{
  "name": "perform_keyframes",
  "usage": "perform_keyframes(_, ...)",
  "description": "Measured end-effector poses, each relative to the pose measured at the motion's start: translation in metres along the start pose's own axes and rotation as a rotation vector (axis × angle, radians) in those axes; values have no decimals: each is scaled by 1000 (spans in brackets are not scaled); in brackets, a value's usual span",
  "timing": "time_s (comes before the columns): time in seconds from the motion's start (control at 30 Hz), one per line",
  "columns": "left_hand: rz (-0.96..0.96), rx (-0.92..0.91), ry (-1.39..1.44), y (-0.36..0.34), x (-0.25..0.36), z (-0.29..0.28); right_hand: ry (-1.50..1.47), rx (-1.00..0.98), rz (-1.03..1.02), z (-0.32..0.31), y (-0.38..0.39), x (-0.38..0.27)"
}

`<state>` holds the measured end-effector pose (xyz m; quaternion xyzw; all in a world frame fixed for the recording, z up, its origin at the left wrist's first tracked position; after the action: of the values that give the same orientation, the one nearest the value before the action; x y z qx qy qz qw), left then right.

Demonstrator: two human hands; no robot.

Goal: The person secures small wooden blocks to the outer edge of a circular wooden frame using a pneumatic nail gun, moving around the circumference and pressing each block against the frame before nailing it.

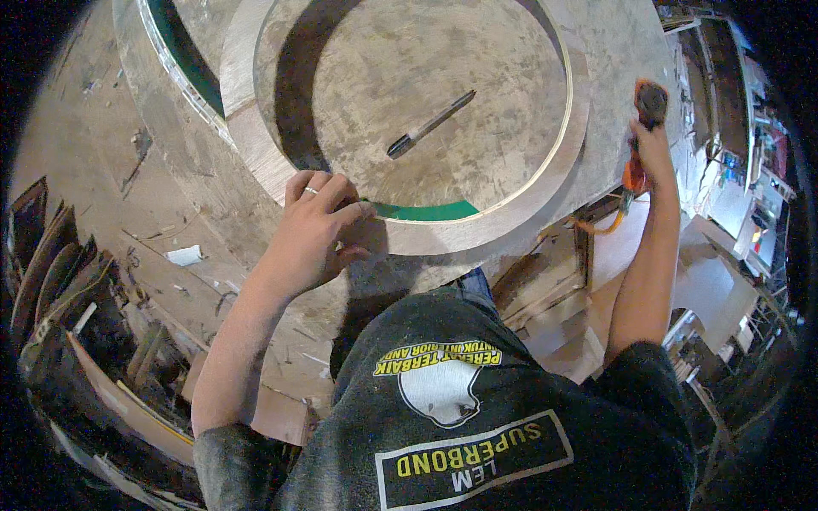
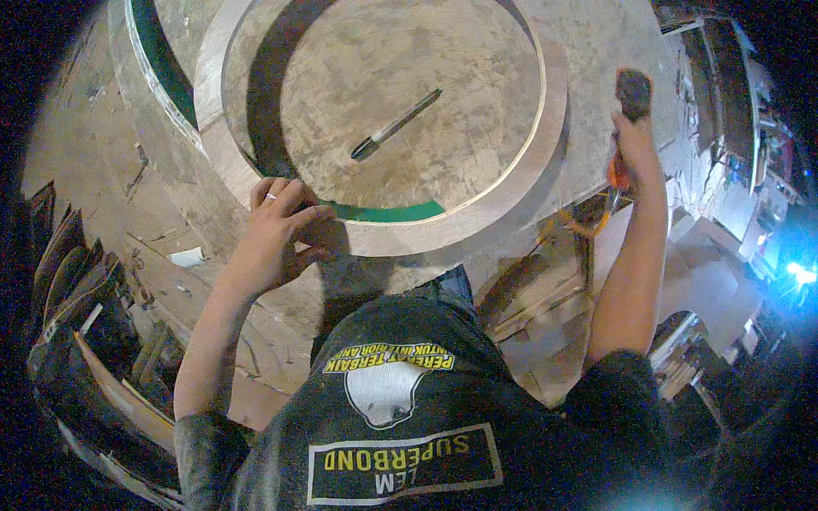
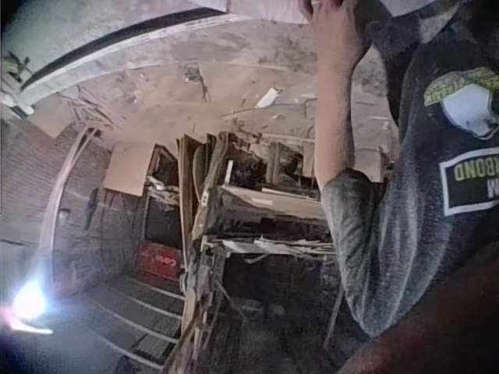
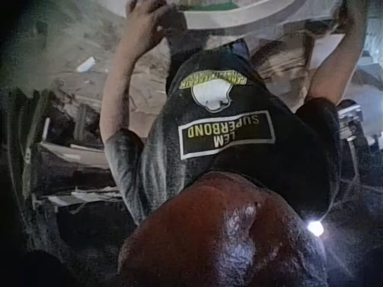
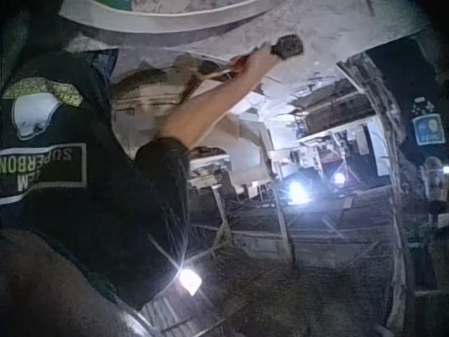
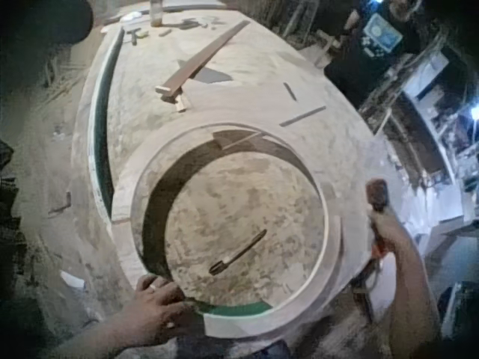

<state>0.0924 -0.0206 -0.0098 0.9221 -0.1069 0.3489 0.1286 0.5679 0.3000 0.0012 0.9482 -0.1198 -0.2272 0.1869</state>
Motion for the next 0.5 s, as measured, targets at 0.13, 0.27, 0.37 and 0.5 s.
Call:
perform_keyframes(0.13, 37, -16, 5, -16, 2, 1, 13, 497, -338, 20, -135, 65)
perform_keyframes(0.27, 9, -13, -18, -10, 2, 2, 346, 401, -116, 48, -121, 25)
perform_keyframes(0.37, -20, -12, -30, -3, 4, 1, 280, 330, -248, 49, -42, -22)
perform_keyframes(0.5, 8, -27, -30, -6, 1, 4, -150, 212, -500, 112, 34, -30)
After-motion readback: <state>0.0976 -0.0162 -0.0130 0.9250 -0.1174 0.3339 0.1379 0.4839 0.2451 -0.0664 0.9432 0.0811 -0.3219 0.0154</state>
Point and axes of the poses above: each hand's wrist, its own y-axis away from the middle knuckle, its own z-axis out of the palm, x = y × z, the point moved 3 cm from there along -y, towards the middle knuckle, and after that the axes turned 2 degrees about -y, right-handed, at the moved point
